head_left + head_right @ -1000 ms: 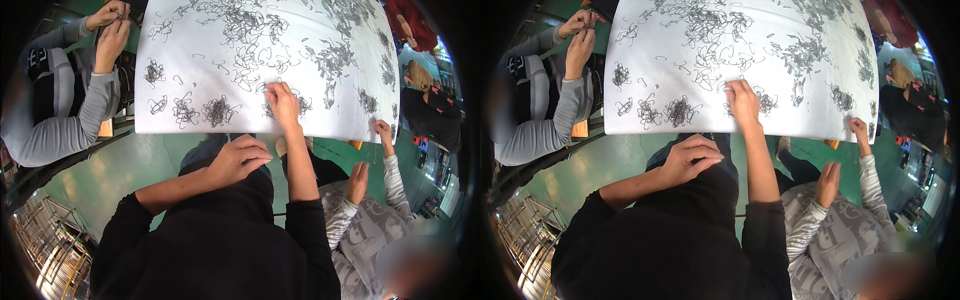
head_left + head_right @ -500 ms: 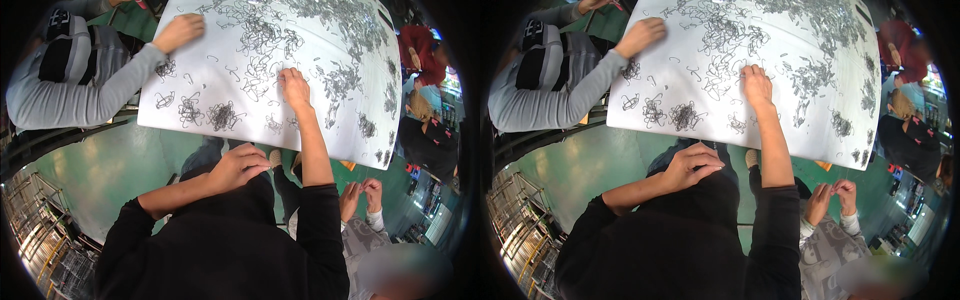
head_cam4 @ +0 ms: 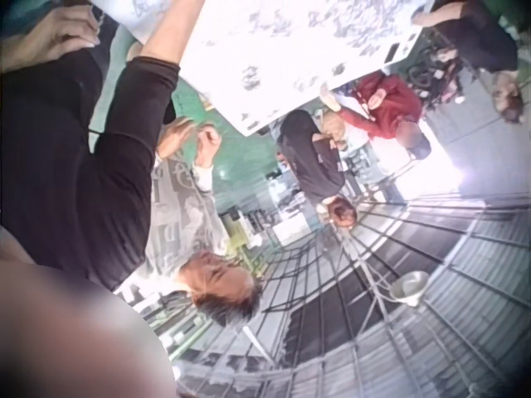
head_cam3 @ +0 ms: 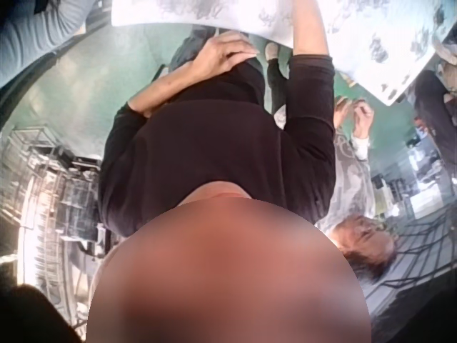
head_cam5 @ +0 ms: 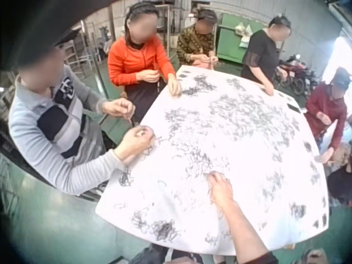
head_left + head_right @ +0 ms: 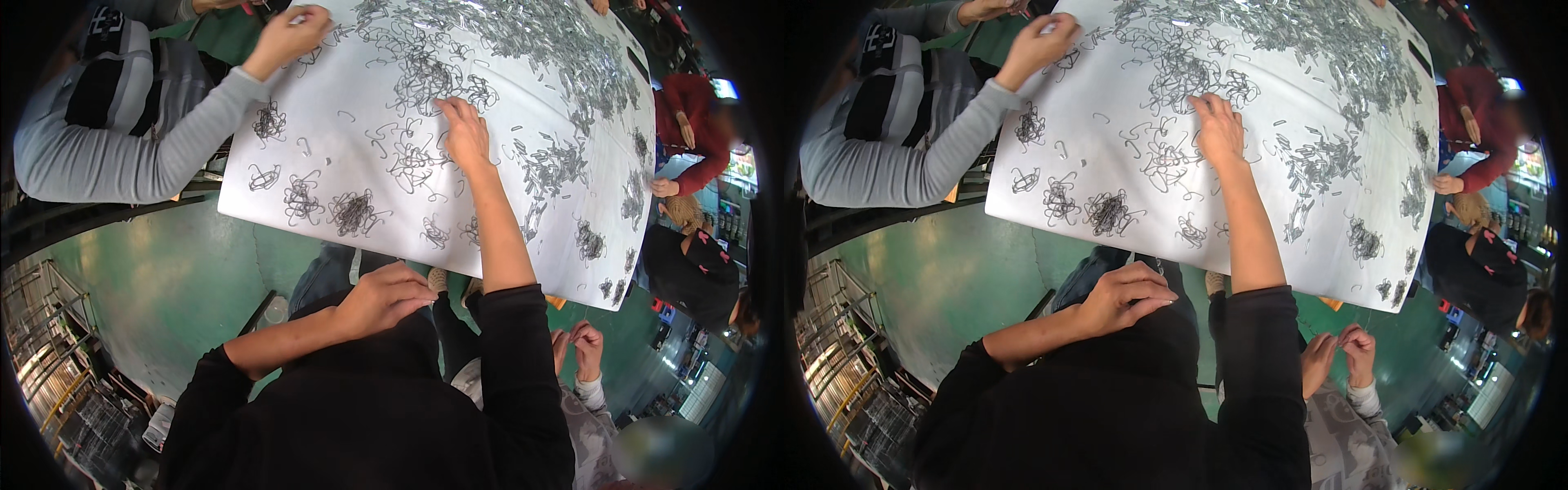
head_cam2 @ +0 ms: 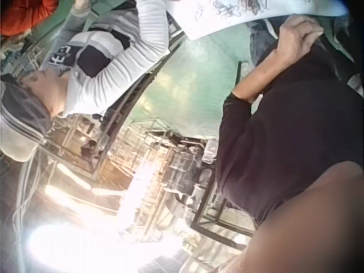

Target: The person repeatedly picks up small metal paperclips from a large white board and links them together by hand to form a chain. The person occasionally lifts the growing chain and places it on a nearby metal frame. Other people are also working on the same board, performing similar actions.

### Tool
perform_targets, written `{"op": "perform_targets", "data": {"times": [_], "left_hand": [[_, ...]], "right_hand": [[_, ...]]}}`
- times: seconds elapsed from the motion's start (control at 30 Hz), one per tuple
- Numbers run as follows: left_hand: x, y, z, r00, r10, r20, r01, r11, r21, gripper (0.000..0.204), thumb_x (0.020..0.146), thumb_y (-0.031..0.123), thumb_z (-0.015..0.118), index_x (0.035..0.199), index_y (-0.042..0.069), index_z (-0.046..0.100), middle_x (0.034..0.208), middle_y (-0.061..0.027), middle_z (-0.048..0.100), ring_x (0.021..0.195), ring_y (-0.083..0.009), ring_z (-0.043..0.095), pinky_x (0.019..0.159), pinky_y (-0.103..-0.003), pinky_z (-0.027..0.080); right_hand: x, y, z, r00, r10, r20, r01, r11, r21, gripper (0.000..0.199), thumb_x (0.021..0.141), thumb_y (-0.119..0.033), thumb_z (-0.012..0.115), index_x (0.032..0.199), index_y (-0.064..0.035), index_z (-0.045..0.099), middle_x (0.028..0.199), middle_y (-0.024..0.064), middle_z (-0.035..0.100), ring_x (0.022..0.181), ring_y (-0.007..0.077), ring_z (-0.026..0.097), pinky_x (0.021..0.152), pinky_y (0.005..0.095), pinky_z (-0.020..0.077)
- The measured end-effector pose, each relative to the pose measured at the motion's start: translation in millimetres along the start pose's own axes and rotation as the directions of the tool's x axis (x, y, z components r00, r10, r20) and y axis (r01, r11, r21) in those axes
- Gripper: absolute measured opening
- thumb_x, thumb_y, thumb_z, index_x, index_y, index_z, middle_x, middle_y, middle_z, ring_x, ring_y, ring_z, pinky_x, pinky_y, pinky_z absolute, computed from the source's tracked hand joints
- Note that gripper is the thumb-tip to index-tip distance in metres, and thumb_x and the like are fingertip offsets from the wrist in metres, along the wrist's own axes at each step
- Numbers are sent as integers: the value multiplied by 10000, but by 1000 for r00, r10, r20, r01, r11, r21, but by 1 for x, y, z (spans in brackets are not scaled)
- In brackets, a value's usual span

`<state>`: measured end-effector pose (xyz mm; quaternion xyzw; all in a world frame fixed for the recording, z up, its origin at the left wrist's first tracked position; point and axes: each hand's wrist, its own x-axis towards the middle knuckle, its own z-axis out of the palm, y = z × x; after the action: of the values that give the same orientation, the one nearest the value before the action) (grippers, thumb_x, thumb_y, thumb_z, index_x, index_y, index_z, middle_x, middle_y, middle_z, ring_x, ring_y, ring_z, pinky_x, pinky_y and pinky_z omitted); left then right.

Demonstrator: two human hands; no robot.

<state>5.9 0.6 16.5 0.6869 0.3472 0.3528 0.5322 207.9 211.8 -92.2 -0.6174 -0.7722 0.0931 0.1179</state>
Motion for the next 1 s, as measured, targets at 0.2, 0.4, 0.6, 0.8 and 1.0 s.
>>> {"op": "perform_targets", "data": {"times": [0.2,0.4,0.6,0.8,1.0], "left_hand": [[3,-4,7,999,40,-9,-40,999,10,202,764,17,740,955,80,722,936,-75,649,834,-218,630,692,-311,527],[4,-7,10,998,50,-25,-49,999,11,213,752,6,746,951,77,720,932,-74,647,829,-220,631,694,-315,527],[7,-7,11,998,60,-19,-60,998,6,211,752,4,745,950,75,719,933,-78,646,825,-221,631,688,-314,529],[6,-6,12,999,48,-14,-48,999,-3,209,753,4,743,948,76,720,934,-75,645,820,-220,628,688,-319,528],[5,-5,11,999,54,-2,-54,999,-3,201,756,3,741,943,72,717,935,-73,644,822,-222,626,692,-320,527]], "right_hand": [[11,-3,-1,990,-117,74,118,993,-13,478,714,87,577,1080,-206,675,1128,-29,575,1121,182,508,936,397,395],[14,-3,-8,1000,-27,-3,27,999,42,510,725,101,556,1118,-204,670,1093,-1,567,1084,194,522,896,373,409],[16,-3,-5,998,44,48,-40,996,-77,580,713,71,598,1212,-223,635,1111,15,547,1086,207,518,910,369,405],[6,-14,9,997,-53,-52,54,998,30,331,795,-39,600,1085,-172,684,1035,38,564,1016,224,542,865,425,424],[29,-47,34,977,150,-152,-117,972,205,79,834,-172,640,871,-116,682,919,71,628,828,297,621,750,437,484]]}}
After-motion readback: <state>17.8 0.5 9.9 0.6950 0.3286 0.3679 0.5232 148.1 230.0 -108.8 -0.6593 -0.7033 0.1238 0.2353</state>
